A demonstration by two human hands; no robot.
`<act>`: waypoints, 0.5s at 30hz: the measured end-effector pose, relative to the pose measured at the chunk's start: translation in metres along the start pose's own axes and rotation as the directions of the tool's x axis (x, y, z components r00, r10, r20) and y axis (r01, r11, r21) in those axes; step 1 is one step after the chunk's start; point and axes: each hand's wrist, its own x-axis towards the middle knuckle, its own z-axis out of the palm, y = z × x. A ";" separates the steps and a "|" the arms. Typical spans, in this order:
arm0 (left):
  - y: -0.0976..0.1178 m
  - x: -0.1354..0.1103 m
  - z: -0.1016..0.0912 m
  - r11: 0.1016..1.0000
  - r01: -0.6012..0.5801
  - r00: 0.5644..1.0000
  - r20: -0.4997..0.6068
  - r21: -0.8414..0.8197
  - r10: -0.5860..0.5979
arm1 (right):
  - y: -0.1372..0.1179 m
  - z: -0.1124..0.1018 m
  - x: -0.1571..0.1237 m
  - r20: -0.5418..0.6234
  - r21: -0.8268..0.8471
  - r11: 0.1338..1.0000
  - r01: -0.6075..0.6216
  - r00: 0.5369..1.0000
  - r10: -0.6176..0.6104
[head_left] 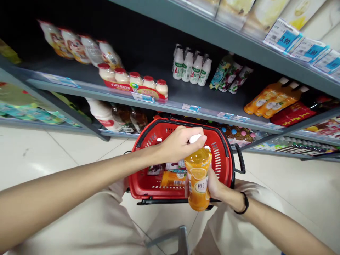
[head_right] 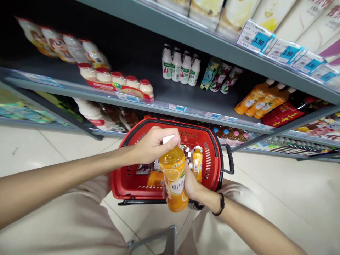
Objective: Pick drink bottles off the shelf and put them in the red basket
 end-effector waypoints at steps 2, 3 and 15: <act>0.000 -0.001 0.000 1.000 -0.004 1.000 -0.001 0.003 0.004 | 0.000 0.002 0.002 0.026 -0.024 1.000 0.010 1.000 -0.010; -0.001 -0.002 0.000 1.000 -0.004 1.000 -0.001 0.003 0.004 | 0.000 0.003 0.003 0.036 -0.036 0.999 0.014 0.999 -0.013; -0.004 -0.007 0.000 1.000 0.021 1.000 0.014 0.011 -0.021 | 0.005 0.002 0.002 0.098 -0.077 0.997 0.021 0.995 -0.013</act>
